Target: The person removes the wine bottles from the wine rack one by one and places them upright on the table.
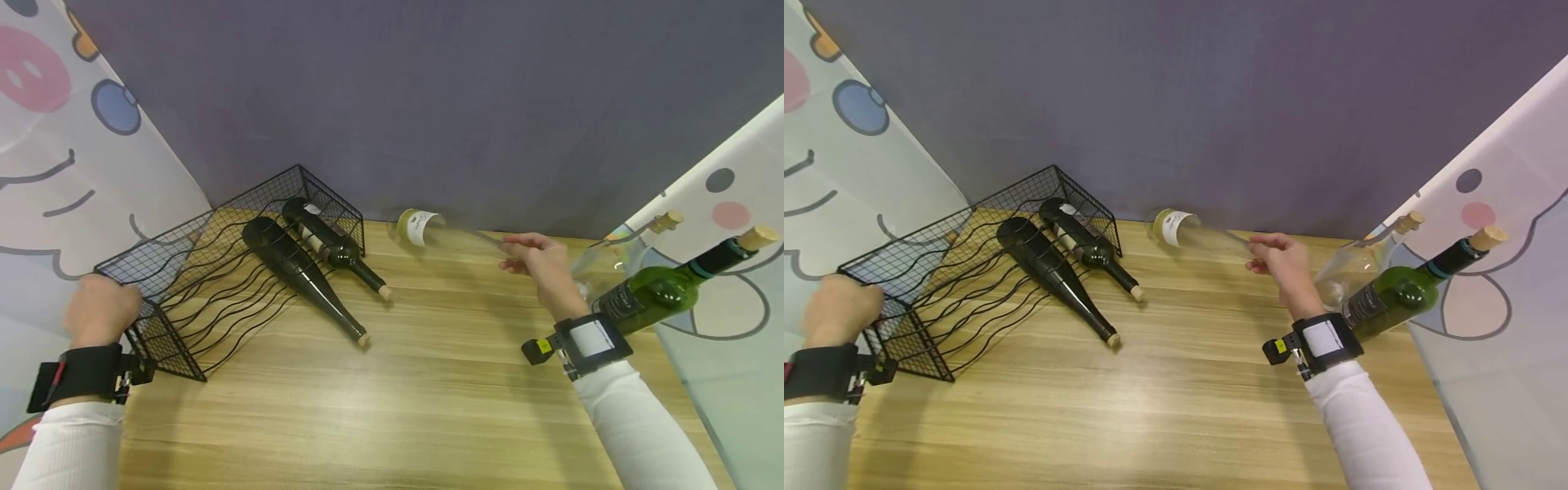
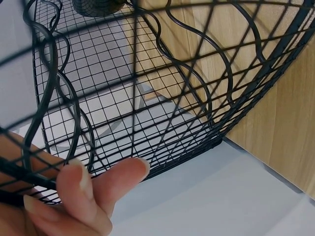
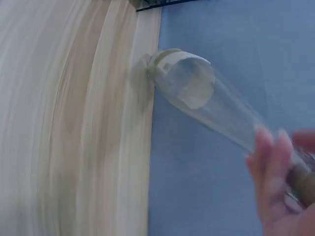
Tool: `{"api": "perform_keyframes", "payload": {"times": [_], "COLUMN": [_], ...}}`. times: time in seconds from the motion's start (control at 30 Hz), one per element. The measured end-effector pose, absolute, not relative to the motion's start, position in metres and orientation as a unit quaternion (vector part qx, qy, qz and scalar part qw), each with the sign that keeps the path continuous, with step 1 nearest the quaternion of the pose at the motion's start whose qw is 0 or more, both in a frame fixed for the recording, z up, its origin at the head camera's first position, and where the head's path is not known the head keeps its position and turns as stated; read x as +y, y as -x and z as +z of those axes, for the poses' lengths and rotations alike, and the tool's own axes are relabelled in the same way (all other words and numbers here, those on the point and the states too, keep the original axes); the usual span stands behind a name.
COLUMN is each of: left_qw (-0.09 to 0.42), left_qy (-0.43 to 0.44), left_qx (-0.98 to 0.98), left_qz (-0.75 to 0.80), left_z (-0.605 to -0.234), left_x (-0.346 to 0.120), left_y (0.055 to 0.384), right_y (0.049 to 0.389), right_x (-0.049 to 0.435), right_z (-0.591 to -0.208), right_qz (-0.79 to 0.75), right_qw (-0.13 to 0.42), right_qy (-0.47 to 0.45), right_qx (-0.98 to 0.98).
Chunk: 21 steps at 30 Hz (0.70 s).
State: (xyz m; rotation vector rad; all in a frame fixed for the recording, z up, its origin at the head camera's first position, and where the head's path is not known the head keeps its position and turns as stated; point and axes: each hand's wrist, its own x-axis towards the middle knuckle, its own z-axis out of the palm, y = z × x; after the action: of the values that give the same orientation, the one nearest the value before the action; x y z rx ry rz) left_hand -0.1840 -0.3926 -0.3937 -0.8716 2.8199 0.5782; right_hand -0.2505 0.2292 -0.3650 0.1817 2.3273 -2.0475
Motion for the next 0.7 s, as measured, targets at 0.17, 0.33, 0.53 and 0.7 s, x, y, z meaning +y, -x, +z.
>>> {"api": "perform_keyframes", "payload": {"times": [0.17, 0.33, 0.53, 0.7], "left_qw": [0.066, 0.064, 0.064, 0.067], "left_qy": [0.288, 0.289, 0.293, 0.291], "left_qx": [0.936, 0.934, 0.932, 0.933], "left_qz": [0.193, 0.199, 0.203, 0.202], "left_z": [-0.394, -0.393, -0.392, -0.392], "left_x": [-0.39, -0.389, -0.389, -0.39], "left_y": [0.183, 0.183, 0.182, 0.182], "right_y": [0.253, 0.252, 0.251, 0.253], "right_x": [0.227, 0.227, 0.229, 0.232], "right_z": [-0.367, -0.369, -0.374, -0.376], "right_qz": [-0.76, -0.788, -0.807, -0.833], "right_qw": [-0.059, -0.072, -0.07, -0.071], "right_qy": [-0.098, -0.131, -0.146, -0.158], "right_qx": [0.639, 0.598, 0.567, 0.525]}}
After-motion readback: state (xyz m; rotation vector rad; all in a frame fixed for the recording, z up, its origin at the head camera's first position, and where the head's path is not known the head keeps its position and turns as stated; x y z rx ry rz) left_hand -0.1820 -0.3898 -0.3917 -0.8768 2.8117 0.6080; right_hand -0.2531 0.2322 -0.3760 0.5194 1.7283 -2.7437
